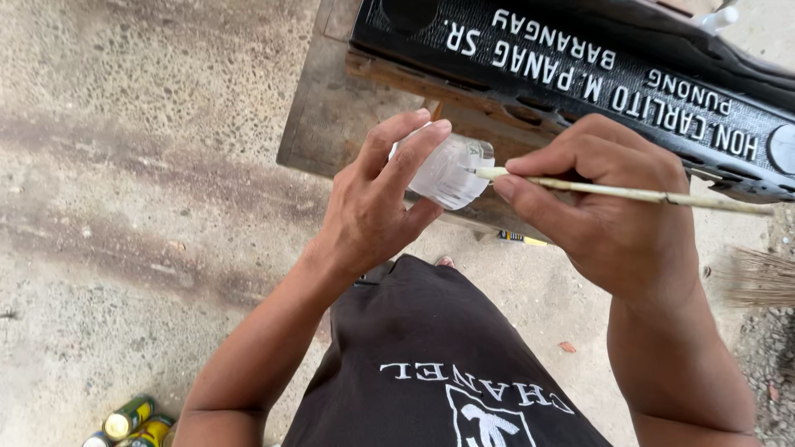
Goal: The person hand-paints white lettering onto a black wooden memorial sign using a small brush, dipping the brush into a cup of white paint between strokes. They work along the carved text reading 'HON. CARLITO M. PANAG SR.' and 'PUNONG BARANGAY', briefly stepping back to view the sign before resuming painting.
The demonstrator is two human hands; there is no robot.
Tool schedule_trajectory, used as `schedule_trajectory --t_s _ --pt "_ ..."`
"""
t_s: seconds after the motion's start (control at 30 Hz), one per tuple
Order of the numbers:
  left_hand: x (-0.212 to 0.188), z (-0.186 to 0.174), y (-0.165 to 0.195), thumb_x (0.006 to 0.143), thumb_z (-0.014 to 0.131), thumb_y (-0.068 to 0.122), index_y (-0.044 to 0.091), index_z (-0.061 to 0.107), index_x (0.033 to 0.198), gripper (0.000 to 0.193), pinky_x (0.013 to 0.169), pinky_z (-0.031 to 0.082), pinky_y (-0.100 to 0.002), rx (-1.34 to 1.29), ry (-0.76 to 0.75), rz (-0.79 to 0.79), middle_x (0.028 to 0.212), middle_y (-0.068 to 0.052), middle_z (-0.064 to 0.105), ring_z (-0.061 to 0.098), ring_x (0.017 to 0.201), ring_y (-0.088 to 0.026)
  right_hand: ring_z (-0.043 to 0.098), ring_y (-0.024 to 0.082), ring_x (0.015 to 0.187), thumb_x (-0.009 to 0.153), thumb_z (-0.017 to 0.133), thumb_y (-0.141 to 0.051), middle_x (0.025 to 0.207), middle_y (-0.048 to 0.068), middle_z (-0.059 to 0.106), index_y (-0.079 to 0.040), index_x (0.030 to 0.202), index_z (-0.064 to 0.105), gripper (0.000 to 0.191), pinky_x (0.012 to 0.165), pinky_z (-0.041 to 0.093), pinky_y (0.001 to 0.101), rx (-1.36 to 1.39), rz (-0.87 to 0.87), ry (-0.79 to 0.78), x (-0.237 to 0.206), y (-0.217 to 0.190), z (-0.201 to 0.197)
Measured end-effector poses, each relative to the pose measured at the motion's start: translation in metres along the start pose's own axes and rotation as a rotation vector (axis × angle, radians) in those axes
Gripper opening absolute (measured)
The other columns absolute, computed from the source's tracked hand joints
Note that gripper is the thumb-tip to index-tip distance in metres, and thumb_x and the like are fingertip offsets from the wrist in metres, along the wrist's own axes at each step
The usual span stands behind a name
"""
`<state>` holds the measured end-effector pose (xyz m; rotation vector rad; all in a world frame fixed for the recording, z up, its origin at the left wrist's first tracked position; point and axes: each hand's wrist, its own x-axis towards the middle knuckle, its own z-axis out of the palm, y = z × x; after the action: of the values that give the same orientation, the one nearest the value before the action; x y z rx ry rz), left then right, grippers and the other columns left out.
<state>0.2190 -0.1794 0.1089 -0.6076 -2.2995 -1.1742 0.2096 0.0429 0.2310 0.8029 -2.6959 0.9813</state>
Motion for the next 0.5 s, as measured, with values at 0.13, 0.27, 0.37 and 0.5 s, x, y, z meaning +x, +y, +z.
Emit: schedule_trajectory --t_s 0.13,0.27,0.37,0.5 --pt "-0.006 0.001 -0.004 0.088 0.086 0.014 0.013 0.047 0.15 0.073 0.097 0.064 -0.04 0.027 -0.009 0.025 0.151 -0.009 0.045 0.066 0.127 -0.032 0.06 0.008 0.064 0.093 0.085 -0.017 0.085 0.004 0.069 -0.005 0.099 0.079 0.015 0.054 0.043 0.0239 -0.01 0.016 -0.076 0.008 0.003 0.009" --pt "-0.008 0.004 -0.006 0.092 0.089 0.019 0.015 0.047 0.151 0.072 0.094 0.063 -0.038 0.085 0.017 0.049 0.152 -0.008 0.044 0.067 0.123 -0.028 0.061 0.008 0.065 0.092 0.085 -0.017 0.085 0.004 0.069 -0.004 0.098 0.078 0.015 0.054 0.044 0.0238 0.042 0.041 -0.102 0.013 0.009 0.017" --pt "-0.007 0.006 -0.006 0.09 0.089 0.02 0.015 0.048 0.151 0.073 0.097 0.063 -0.04 0.103 0.004 0.047 0.151 -0.008 0.046 0.067 0.125 -0.028 0.061 0.008 0.066 0.092 0.085 -0.016 0.085 0.004 0.069 -0.004 0.098 0.078 0.015 0.055 0.045 0.0242 0.059 0.045 -0.113 0.015 0.014 0.02" --pt "-0.007 0.006 -0.005 0.091 0.088 0.019 0.016 0.048 0.152 0.072 0.094 0.062 -0.038 0.125 0.002 0.053 0.15 -0.008 0.046 0.067 0.121 -0.026 0.06 0.008 0.068 0.093 0.084 -0.014 0.086 0.005 0.068 -0.003 0.099 0.078 0.014 0.056 0.046 0.0246 0.092 0.04 -0.136 0.018 0.019 0.023"
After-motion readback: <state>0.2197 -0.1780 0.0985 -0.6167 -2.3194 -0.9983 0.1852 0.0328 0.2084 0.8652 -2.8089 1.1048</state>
